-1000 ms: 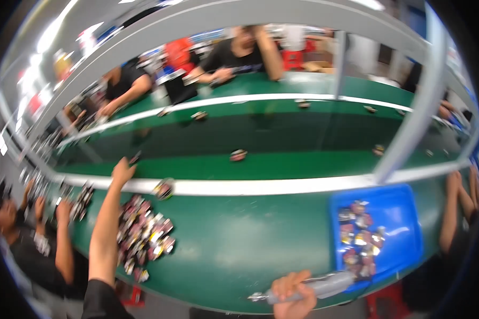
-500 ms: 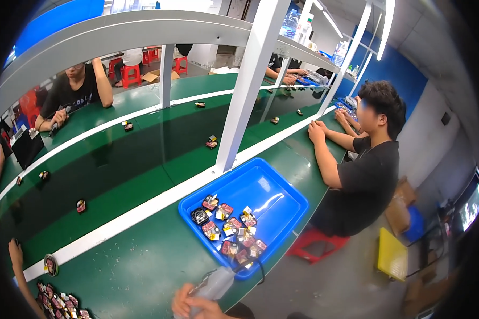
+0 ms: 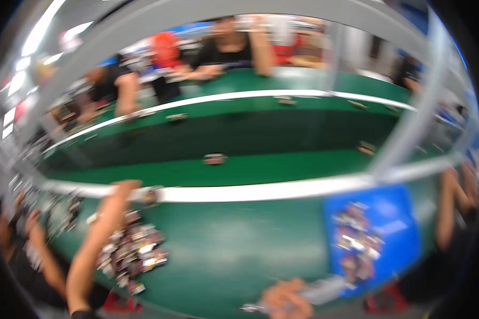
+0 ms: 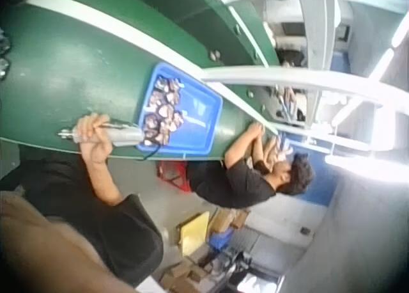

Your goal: Assembling small electronic components using an electric screwdriver on a production line.

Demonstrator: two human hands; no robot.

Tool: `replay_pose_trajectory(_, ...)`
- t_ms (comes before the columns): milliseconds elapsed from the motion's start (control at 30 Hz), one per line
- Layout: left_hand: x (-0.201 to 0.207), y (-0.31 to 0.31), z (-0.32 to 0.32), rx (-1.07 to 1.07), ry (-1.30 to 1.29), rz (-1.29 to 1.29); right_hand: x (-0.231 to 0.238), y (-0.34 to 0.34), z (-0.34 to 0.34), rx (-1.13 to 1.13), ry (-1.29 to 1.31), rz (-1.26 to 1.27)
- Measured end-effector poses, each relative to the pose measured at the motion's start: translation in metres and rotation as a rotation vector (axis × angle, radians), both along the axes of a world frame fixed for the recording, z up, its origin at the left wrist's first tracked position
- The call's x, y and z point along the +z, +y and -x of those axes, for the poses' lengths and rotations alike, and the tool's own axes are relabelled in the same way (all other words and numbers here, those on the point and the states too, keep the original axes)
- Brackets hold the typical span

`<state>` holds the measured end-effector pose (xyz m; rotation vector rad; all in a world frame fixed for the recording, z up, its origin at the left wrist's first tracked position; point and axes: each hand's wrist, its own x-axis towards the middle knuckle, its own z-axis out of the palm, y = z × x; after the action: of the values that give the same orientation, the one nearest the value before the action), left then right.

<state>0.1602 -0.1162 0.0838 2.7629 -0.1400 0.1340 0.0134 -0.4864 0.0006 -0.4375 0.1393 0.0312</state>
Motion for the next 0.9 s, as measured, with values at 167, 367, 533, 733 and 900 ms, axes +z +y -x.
replay_pose_trajectory(167, -0.064, -0.063, 0.121, -0.535, -0.24, -0.302, -0.007, -0.001, 0.001, 0.05, -0.062, -0.036)
replay_pose_trajectory(367, -0.066, -0.109, 0.197, -0.293, -0.467, -0.255, -0.006, 0.006, 0.004, 0.186, -0.092, -0.084)
replay_pose_trajectory(533, -0.081, -0.109, 0.201, -0.319, -0.282, -0.131, 0.002, 0.023, 0.024, 0.225, -0.099, -0.05)
replay_pose_trajectory(733, -0.067, -0.099, 0.194, -0.333, -0.1, -0.11, -0.004, 0.059, 0.043, 0.314, -0.116, -0.017)
replay_pose_trajectory(900, -0.074, -0.109, 0.187, -0.274, -0.127, -0.006, -0.017, 0.073, 0.056, 0.441, -0.128, -0.01)
